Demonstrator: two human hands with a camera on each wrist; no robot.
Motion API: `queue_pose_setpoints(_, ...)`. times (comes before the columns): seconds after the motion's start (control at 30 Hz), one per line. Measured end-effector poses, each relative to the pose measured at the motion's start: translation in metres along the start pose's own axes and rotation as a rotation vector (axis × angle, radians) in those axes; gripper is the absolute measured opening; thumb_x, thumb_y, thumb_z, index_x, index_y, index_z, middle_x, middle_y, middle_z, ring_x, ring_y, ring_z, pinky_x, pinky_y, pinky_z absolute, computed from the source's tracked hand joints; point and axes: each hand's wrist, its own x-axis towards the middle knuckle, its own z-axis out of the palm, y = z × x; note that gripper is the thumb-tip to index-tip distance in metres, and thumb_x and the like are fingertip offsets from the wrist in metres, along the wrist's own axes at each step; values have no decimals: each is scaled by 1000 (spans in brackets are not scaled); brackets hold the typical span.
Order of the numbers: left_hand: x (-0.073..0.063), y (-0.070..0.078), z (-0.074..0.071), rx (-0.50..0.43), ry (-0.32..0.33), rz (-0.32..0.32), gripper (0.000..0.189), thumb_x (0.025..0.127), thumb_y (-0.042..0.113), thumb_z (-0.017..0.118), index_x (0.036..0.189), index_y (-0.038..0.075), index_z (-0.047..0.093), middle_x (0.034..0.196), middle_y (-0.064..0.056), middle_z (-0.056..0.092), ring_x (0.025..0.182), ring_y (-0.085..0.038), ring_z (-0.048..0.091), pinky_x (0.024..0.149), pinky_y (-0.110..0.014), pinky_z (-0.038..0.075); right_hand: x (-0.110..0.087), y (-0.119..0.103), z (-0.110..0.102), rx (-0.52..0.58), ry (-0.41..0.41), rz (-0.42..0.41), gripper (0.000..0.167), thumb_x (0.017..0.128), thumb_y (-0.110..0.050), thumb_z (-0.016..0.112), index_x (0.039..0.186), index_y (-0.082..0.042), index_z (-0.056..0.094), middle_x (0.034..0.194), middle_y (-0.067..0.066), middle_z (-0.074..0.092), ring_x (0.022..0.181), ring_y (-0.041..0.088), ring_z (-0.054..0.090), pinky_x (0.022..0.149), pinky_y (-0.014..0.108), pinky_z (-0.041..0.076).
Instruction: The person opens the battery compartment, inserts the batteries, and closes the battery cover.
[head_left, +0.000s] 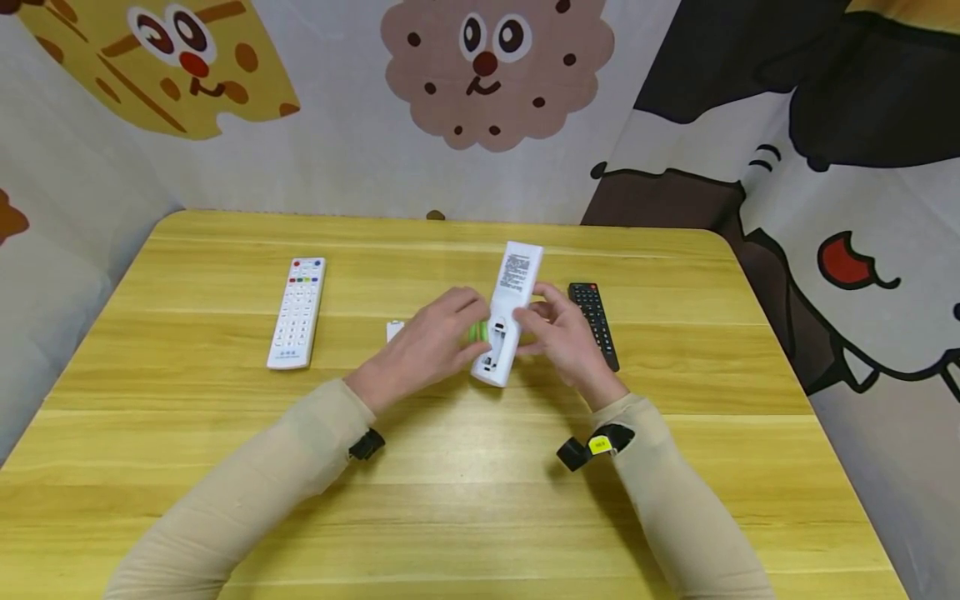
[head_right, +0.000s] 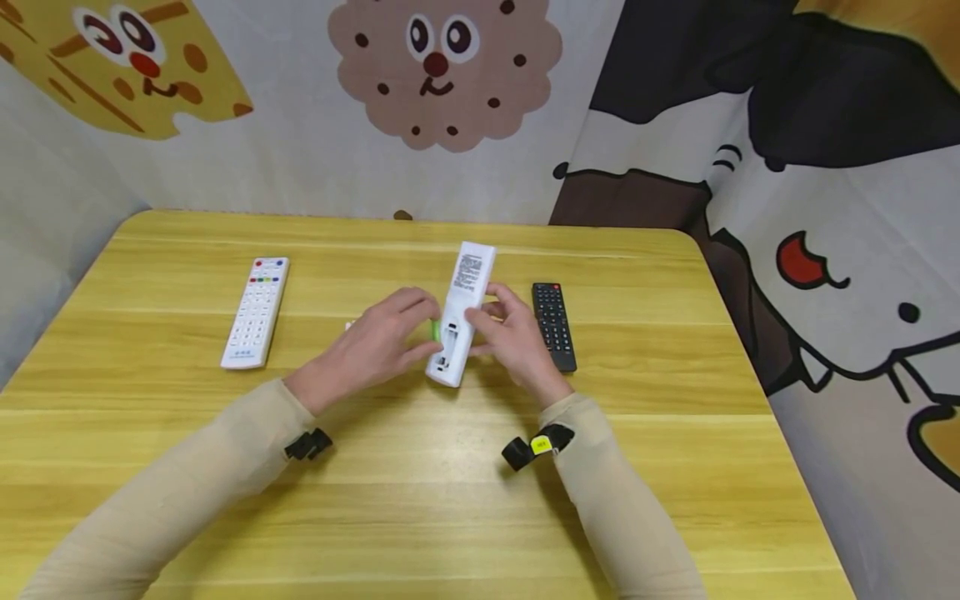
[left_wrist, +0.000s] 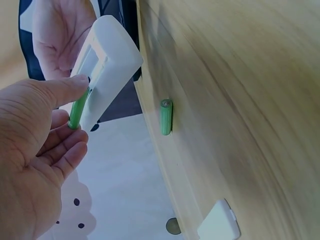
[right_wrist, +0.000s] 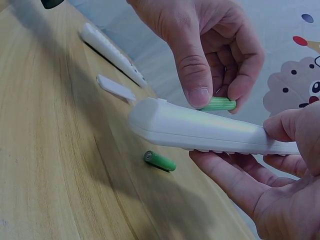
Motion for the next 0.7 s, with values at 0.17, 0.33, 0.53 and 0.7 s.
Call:
queue_pose_setpoints(0.17, 1, 1, 1, 2, 0, 20, 34, 86, 14, 86, 109, 0, 67, 116, -12, 65, 108, -22, 62, 94, -29, 57, 0, -1, 1, 15, -4, -5, 43, 106, -6, 54, 149, -6, 48, 132, 28, 59, 106, 35, 68, 77, 42, 65)
queue_pose_setpoints(0.33, 2, 2, 2, -6, -11, 28, 39, 85, 14, 87, 116, 0, 68, 118, -12, 66, 110, -23, 62, 96, -29, 57, 0, -1, 1, 23, -8, -8, 43, 106, -6, 54, 148, -5, 48, 131, 28, 59, 105, 34, 69, 77, 43, 65)
queue_pose_setpoints(0.53, 2, 3, 3, -18, -24, 33, 38, 84, 12, 87, 116, 1, 69, 118, -11, 66, 111, -23, 62, 97, -29, 57, 0, -1, 1, 19, -9, -9, 42, 106, -6, 54, 147, -6, 49, 130, 27, 60, 105, 34, 69, 77, 43, 65)
queue_pose_setpoints(0.7, 2, 3, 4, -24, -36, 33, 36, 84, 11, 87, 114, 1, 69, 119, -10, 66, 112, -22, 61, 97, -28, 57, -1, -1, 1, 10, -7, -6, 42, 106, -7, 54, 147, -7, 49, 130, 26, 60, 106, 36, 69, 77, 43, 65)
